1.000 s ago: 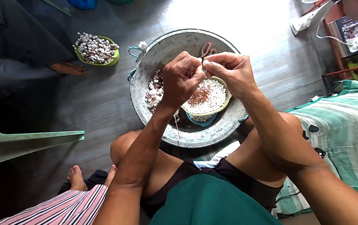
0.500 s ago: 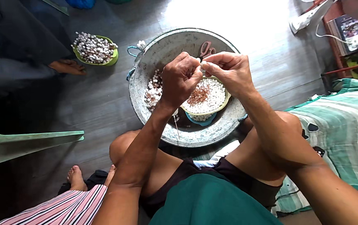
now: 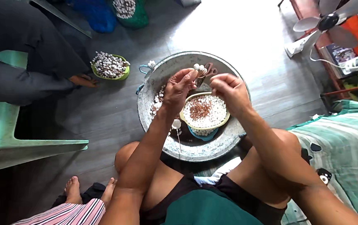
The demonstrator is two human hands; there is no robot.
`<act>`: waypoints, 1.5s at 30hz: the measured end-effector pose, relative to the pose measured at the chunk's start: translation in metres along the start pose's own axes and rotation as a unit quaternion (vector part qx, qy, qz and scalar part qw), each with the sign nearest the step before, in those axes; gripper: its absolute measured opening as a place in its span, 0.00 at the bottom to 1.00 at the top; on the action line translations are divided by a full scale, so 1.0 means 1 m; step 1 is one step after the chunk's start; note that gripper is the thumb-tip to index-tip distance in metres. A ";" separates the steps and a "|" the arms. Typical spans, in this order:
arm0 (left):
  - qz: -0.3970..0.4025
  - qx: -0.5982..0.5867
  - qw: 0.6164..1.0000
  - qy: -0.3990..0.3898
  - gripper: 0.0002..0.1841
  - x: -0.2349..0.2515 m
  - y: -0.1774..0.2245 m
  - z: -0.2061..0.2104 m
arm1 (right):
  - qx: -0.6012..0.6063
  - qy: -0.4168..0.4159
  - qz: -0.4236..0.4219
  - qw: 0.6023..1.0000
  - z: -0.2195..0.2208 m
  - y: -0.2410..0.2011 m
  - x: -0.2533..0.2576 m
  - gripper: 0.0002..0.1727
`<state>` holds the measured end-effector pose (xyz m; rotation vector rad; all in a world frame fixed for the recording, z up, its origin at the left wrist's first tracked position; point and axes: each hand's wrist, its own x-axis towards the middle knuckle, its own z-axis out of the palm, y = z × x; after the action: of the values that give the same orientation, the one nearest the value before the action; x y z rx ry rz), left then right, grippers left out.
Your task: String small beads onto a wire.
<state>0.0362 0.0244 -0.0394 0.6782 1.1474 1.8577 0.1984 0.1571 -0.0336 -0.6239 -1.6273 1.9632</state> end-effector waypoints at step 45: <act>-0.021 0.109 0.981 0.158 0.13 0.000 0.017 0.015 | -0.068 0.145 -0.165 0.973 -0.017 -0.010 0.028 0.07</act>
<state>0.0411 0.0273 -0.0176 0.4835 1.5744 1.8653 0.1884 0.1896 -0.0278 -0.6131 -1.5738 1.4603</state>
